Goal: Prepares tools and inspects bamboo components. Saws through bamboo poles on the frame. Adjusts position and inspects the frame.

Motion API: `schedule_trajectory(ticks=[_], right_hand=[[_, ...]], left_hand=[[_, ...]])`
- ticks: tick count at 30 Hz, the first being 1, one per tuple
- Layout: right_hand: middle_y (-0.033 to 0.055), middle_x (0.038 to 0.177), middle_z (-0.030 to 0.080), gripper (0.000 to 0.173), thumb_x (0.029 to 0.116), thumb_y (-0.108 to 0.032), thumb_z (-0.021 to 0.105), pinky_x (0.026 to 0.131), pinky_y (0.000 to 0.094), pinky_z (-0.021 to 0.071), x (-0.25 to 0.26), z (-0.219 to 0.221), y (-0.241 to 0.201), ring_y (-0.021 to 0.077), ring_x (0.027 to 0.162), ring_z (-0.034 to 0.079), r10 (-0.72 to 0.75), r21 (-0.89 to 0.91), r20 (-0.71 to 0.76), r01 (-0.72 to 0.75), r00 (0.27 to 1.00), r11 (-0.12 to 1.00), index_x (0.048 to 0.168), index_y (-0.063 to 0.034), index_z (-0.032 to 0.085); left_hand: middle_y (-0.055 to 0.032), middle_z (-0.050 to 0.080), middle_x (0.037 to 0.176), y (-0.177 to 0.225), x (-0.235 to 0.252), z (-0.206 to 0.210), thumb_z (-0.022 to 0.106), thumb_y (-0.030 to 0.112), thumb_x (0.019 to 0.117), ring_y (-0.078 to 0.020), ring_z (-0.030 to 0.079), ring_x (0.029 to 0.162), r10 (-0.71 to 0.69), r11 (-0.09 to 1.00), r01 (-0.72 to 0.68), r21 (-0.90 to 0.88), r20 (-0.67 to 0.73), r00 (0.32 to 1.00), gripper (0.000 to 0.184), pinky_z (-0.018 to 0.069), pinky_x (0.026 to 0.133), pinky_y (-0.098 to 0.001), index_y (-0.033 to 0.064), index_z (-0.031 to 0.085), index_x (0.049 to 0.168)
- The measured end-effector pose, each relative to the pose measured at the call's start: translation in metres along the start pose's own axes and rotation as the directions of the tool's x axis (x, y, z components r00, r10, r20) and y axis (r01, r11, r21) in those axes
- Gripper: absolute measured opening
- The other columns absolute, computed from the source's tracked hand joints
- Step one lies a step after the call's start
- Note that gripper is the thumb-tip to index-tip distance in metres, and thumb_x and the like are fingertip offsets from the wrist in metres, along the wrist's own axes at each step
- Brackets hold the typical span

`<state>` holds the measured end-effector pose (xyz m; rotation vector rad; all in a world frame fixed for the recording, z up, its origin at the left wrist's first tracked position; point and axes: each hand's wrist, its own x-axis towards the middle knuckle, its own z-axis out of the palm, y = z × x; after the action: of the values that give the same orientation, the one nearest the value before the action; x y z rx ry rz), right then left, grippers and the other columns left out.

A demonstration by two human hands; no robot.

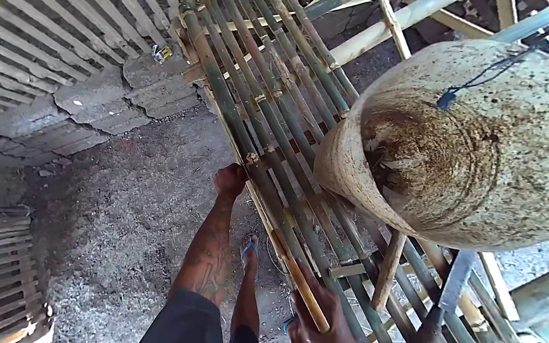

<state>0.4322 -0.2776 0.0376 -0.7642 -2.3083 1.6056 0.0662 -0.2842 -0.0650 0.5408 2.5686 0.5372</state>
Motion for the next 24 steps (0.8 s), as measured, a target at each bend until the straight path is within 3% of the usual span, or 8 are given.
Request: schedule_trajectory(ticks=[5, 9, 12, 15, 17, 19, 22, 24], right_hand=[[0.0179, 0.094, 0.077, 0.06, 0.0893, -0.015, 0.071, 0.075, 0.0387, 0.0635, -0.032, -0.013, -0.012, 0.0203, 0.076, 0.075, 0.08, -0.001, 0.013, -0.08, 0.997, 0.997, 0.14, 0.0121, 0.055], [0.0193, 0.095, 0.075, 0.059, 0.0942, -0.016, 0.067, 0.079, 0.0428, 0.0626, -0.064, -0.022, -0.009, 0.024, 0.082, 0.075, 0.082, 0.033, 0.078, -0.084, 0.994, 0.996, 0.143, 0.0119, 0.05], [0.0184, 0.1, 0.076, 0.06, 0.0912, -0.017, 0.069, 0.08, 0.0418, 0.0628, -0.036, -0.015, -0.006, 0.0225, 0.083, 0.075, 0.106, 0.038, 0.06, -0.108, 0.993, 0.993, 0.143, 0.0088, 0.054], [0.0103, 0.096, 0.077, 0.06, 0.0916, -0.024, 0.066, 0.072, 0.031, 0.0629, 0.016, 0.003, 0.012, 0.0111, 0.076, 0.073, -0.02, 0.032, -0.031, 0.021, 0.999, 0.999, 0.143, 0.0049, 0.056], [0.0104, 0.098, 0.077, 0.06, 0.0918, -0.024, 0.065, 0.073, 0.0299, 0.063, 0.028, 0.004, 0.013, 0.0103, 0.077, 0.073, -0.05, 0.045, -0.026, 0.051, 0.998, 0.998, 0.144, 0.0052, 0.055], [0.011, 0.095, 0.077, 0.061, 0.0894, -0.022, 0.066, 0.071, 0.033, 0.0629, 0.007, -0.004, 0.005, 0.0136, 0.075, 0.073, -0.006, 0.01, -0.018, 0.006, 1.0, 1.0, 0.143, 0.0049, 0.056], [0.0203, 0.094, 0.076, 0.057, 0.0893, -0.014, 0.071, 0.075, 0.0431, 0.0633, -0.05, -0.024, -0.013, 0.0256, 0.078, 0.076, 0.105, 0.005, 0.032, -0.105, 0.994, 0.994, 0.138, 0.0119, 0.057], [0.0212, 0.099, 0.076, 0.056, 0.0933, -0.016, 0.068, 0.081, 0.0405, 0.0622, -0.066, -0.026, -0.013, 0.0241, 0.084, 0.076, 0.105, 0.03, 0.043, -0.106, 0.994, 0.994, 0.14, 0.0127, 0.054]], left_hand=[[-0.0231, 0.074, 0.096, 0.001, 0.001, 0.001, 0.038, 0.03, 0.1082, -0.0458, 0.071, 0.097, 0.011, 0.999, -0.011, 0.036, -0.01, 1.0, 0.045, 0.0506, 0.08, -0.0698, 0.0054, 0.074, 0.1], [-0.0233, 0.074, 0.096, 0.001, 0.002, 0.004, 0.038, 0.028, 0.1085, -0.0456, 0.071, 0.097, -0.007, 0.998, 0.008, 0.068, -0.011, 1.0, 0.043, 0.0509, 0.08, -0.0693, 0.0048, 0.074, 0.1], [-0.0243, 0.073, 0.094, 0.0, 0.003, 0.005, 0.037, 0.028, 0.1084, -0.0466, 0.071, 0.095, 0.002, 0.997, 0.001, 0.083, -0.035, 0.999, 0.045, 0.0505, 0.078, -0.0696, 0.0034, 0.073, 0.097], [-0.0248, 0.073, 0.091, -0.001, -0.001, 0.008, 0.037, 0.029, 0.1066, -0.0463, 0.071, 0.093, 0.018, 0.998, -0.013, 0.054, -0.078, 0.997, 0.046, 0.0501, 0.077, -0.0693, 0.0021, 0.073, 0.094], [-0.025, 0.072, 0.091, -0.001, -0.001, 0.008, 0.037, 0.03, 0.1067, -0.0468, 0.071, 0.093, 0.036, 0.997, -0.03, 0.068, -0.093, 0.995, 0.047, 0.0504, 0.077, -0.0694, 0.0014, 0.072, 0.093], [-0.0254, 0.072, 0.091, -0.002, -0.001, 0.008, 0.037, 0.03, 0.1071, -0.0472, 0.071, 0.093, 0.046, 0.996, -0.038, 0.082, -0.095, 0.994, 0.047, 0.05, 0.077, -0.0698, 0.0012, 0.072, 0.093], [-0.0238, 0.074, 0.095, -0.001, 0.0, 0.007, 0.036, 0.033, 0.1085, -0.0463, 0.071, 0.097, 0.018, 0.996, -0.012, 0.09, -0.061, 0.998, 0.049, 0.0507, 0.079, -0.0694, 0.0045, 0.074, 0.099], [-0.0233, 0.074, 0.094, -0.001, 0.0, 0.007, 0.034, 0.033, 0.1076, -0.0455, 0.071, 0.096, 0.019, 0.996, -0.013, 0.093, -0.064, 0.998, 0.049, 0.0502, 0.079, -0.0691, 0.0047, 0.074, 0.098]])
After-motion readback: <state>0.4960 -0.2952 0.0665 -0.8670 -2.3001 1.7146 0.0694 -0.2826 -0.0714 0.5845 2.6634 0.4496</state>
